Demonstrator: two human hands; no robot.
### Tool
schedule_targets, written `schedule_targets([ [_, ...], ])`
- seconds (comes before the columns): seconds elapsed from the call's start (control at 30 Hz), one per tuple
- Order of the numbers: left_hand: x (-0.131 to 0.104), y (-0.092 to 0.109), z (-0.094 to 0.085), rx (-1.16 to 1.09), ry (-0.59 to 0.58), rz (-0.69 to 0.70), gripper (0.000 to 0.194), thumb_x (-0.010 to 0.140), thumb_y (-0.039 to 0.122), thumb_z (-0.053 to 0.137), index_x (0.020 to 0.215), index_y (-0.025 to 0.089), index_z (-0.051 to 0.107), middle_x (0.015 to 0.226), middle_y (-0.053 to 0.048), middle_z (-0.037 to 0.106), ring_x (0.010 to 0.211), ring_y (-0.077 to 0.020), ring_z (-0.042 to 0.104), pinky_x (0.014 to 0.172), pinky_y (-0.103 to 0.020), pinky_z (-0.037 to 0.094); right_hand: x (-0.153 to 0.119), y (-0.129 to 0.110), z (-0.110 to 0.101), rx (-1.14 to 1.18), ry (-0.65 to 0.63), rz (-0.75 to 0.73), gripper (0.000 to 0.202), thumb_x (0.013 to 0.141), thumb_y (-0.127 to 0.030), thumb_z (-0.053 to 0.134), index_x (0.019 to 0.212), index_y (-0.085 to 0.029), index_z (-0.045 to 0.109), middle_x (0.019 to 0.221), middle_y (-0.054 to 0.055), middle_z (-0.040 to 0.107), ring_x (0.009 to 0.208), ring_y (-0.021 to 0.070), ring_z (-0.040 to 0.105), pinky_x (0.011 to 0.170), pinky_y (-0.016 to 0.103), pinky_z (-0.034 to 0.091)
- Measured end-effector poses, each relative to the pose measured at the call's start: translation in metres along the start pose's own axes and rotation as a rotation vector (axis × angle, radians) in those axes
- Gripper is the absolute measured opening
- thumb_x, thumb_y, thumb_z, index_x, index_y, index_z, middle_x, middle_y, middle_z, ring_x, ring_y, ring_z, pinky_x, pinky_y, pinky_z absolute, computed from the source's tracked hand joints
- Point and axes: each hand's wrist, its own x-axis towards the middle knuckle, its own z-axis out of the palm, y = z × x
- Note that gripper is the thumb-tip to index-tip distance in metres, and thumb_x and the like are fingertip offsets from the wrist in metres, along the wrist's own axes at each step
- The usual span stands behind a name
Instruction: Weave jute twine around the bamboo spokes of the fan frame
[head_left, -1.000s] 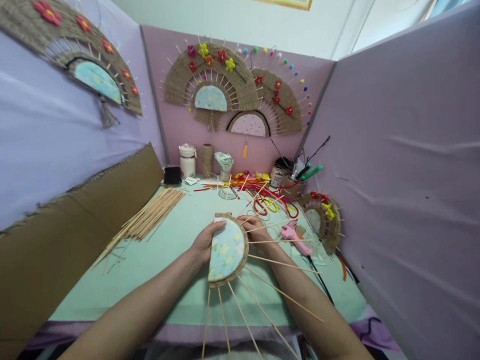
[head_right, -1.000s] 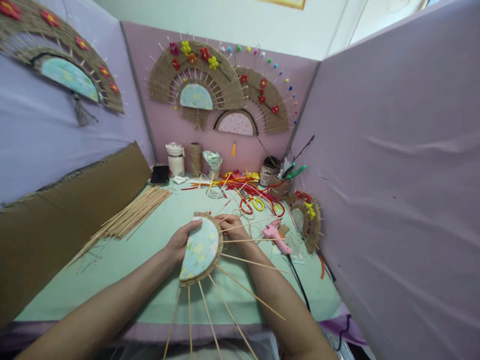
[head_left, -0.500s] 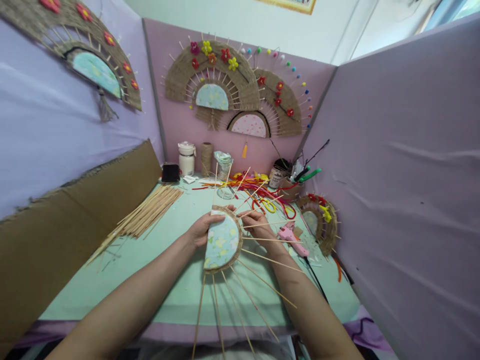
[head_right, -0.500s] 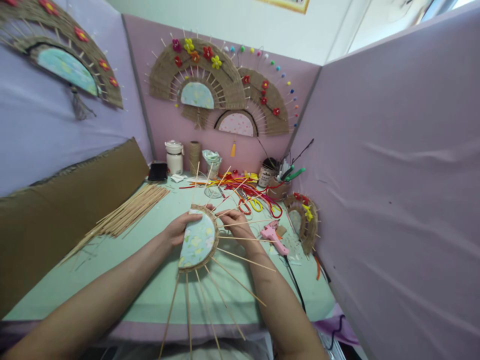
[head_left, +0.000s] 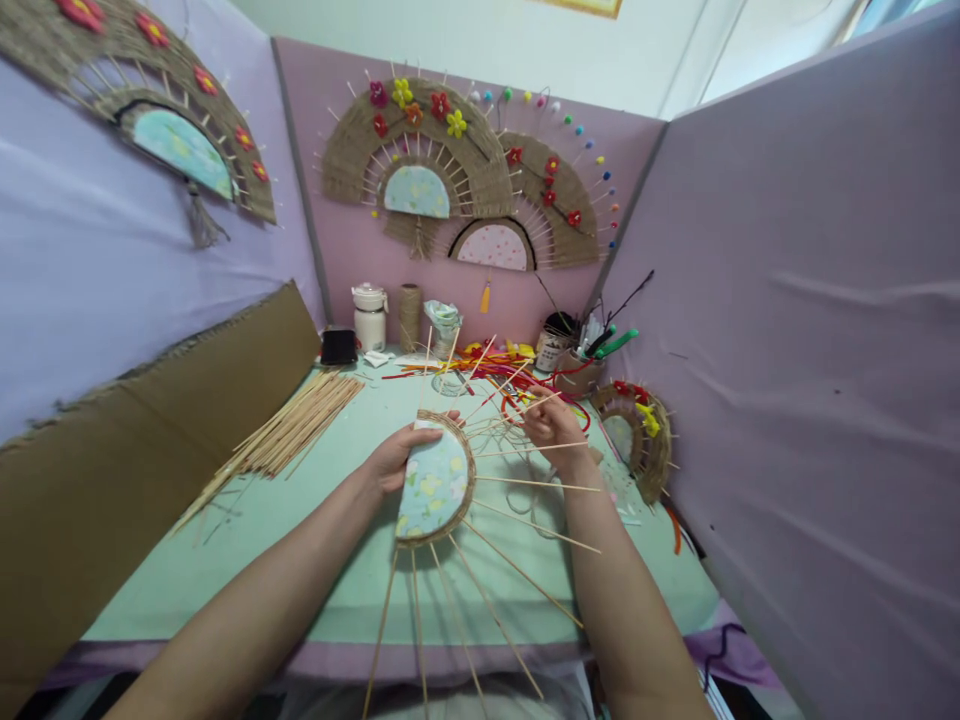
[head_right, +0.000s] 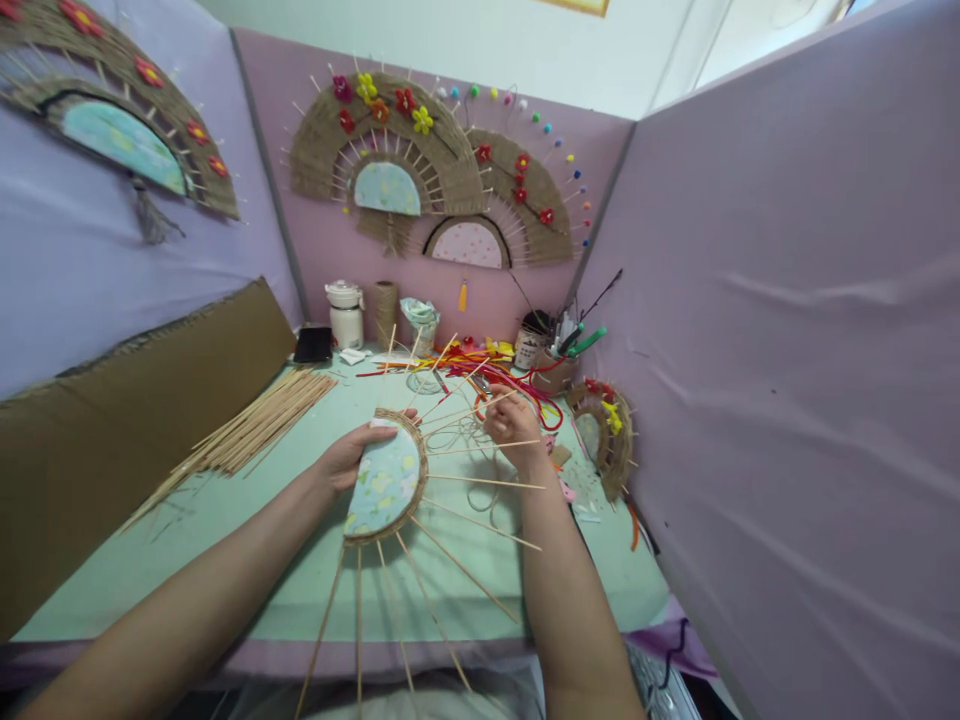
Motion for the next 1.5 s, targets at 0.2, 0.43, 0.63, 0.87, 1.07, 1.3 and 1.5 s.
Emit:
schedule_targets([
  [0.2, 0.001, 0.004, -0.005, 0.027, 0.0, -0.057, 0.045, 0.071, 0.007, 0.062, 0.116, 0.013, 0.06, 0.091, -0.01, 0.072, 0.075, -0.0215, 0.069, 0.071, -0.033, 0.054, -0.003, -0.023, -0.013, 0.106, 0.119, -0.136, 0.016, 0.071, -0.024, 0.068, 0.086, -0.024, 0.062, 0.069, -0.006, 0.054, 0.044, 0.0029, 0.029, 0.041, 0.016, 0.03],
  [0.43, 0.004, 0.008, -0.012, -0.021, 0.051, -0.063, 0.043, 0.075, 0.009, 0.059, 0.117, 0.014, 0.059, 0.082, -0.01, 0.073, 0.069, -0.0243, 0.07, 0.067, -0.038, 0.056, -0.003, -0.027, -0.017, 0.023, 0.124, -0.199, 0.013, 0.072, -0.027, 0.068, 0.082, -0.024, 0.06, 0.058, -0.007, 0.042, 0.044, 0.0052, 0.027, 0.038, 0.017, 0.023],
  [0.63, 0.0, 0.02, -0.012, -0.121, 0.077, 0.086, 0.051, 0.077, 0.008, 0.052, 0.127, 0.017, 0.053, 0.085, -0.009, 0.073, 0.07, -0.0236, 0.07, 0.065, -0.037, 0.056, 0.004, -0.007, -0.012, -0.313, 0.297, -0.15, 0.024, 0.066, -0.036, 0.073, 0.081, -0.022, 0.061, 0.051, -0.008, 0.035, 0.043, 0.0061, 0.024, 0.039, 0.02, 0.018],
  [0.87, -0.001, 0.029, -0.017, -0.278, 0.122, 0.326, 0.044, 0.081, 0.012, 0.048, 0.124, 0.012, 0.054, 0.094, -0.011, 0.073, 0.08, -0.0238, 0.07, 0.078, -0.038, 0.055, -0.007, 0.013, 0.015, -0.893, -0.155, 0.244, 0.028, 0.067, -0.043, 0.069, 0.067, -0.015, 0.069, 0.056, -0.001, 0.053, 0.051, 0.0084, 0.037, 0.046, 0.022, 0.024],
  [1.07, -0.003, 0.027, -0.018, -0.277, 0.004, 0.39, 0.044, 0.08, 0.013, 0.049, 0.124, 0.013, 0.054, 0.106, -0.012, 0.07, 0.102, -0.0269, 0.064, 0.089, -0.044, 0.05, -0.016, 0.018, 0.03, -0.89, -0.426, 0.422, 0.03, 0.068, -0.044, 0.068, 0.069, -0.014, 0.069, 0.057, -0.002, 0.053, 0.052, 0.0081, 0.038, 0.049, 0.022, 0.025],
  [1.3, -0.012, 0.028, -0.016, -0.265, -0.061, 0.468, 0.052, 0.073, 0.011, 0.052, 0.125, 0.018, 0.052, 0.117, -0.011, 0.065, 0.109, -0.0306, 0.06, 0.094, -0.053, 0.044, -0.012, 0.018, 0.017, -0.73, -0.355, 0.393, 0.03, 0.069, -0.043, 0.07, 0.069, -0.014, 0.065, 0.06, -0.002, 0.051, 0.053, 0.0069, 0.038, 0.05, 0.021, 0.028],
  [1.5, -0.017, 0.03, -0.01, -0.232, -0.049, 0.464, 0.057, 0.065, 0.011, 0.051, 0.122, 0.016, 0.054, 0.115, -0.012, 0.066, 0.11, -0.0324, 0.059, 0.093, -0.053, 0.044, -0.015, 0.014, 0.016, -0.642, -0.381, 0.396, 0.028, 0.069, -0.042, 0.071, 0.07, -0.015, 0.065, 0.063, -0.002, 0.051, 0.054, 0.0072, 0.039, 0.051, 0.021, 0.029],
])
